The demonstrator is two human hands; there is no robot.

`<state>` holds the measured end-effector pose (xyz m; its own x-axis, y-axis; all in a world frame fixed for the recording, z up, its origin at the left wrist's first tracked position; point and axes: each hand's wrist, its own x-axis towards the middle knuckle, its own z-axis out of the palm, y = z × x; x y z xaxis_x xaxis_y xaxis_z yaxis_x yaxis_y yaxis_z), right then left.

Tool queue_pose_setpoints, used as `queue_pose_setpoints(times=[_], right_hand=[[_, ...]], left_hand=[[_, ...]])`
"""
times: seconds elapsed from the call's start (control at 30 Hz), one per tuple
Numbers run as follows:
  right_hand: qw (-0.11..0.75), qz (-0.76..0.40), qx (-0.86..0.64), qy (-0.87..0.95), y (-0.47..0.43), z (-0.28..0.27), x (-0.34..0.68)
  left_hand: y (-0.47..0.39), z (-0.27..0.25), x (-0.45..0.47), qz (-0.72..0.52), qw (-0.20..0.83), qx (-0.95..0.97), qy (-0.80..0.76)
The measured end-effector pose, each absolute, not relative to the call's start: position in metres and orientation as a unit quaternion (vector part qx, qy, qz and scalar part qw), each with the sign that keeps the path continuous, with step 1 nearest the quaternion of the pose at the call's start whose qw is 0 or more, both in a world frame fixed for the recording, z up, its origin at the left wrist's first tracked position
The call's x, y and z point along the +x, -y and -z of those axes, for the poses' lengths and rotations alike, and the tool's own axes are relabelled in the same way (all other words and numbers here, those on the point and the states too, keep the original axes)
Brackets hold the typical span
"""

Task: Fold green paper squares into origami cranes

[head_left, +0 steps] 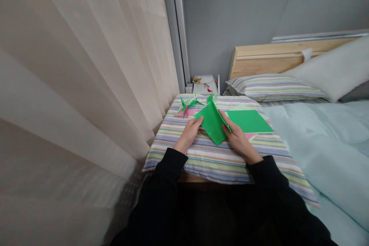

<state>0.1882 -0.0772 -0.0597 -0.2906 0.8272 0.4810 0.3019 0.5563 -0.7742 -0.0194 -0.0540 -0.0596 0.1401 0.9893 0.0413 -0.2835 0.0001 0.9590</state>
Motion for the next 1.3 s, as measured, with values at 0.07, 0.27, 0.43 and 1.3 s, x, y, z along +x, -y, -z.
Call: queue_pose_setpoints(times=[0.07,0.27,0.43,1.3], right_hand=[[0.435,-0.269,-0.366,0.777,0.078,0.058,0.189],[0.357,-0.237,-0.340,0.837,0.081,0.057,0.189],[0.337,-0.224,-0.333,0.852,0.086,0.054,0.184],[0.486,-0.013,-0.485,0.727,0.097,0.035,0.216]], left_hand=[[0.054,0.060,-0.018,-0.529,0.609,0.464,-0.366],[0.054,0.063,-0.018,-0.523,0.627,0.454,-0.356],[0.056,0.062,-0.018,-0.525,0.629,0.445,-0.362],[0.047,0.027,0.025,-0.427,0.491,0.575,-0.496]])
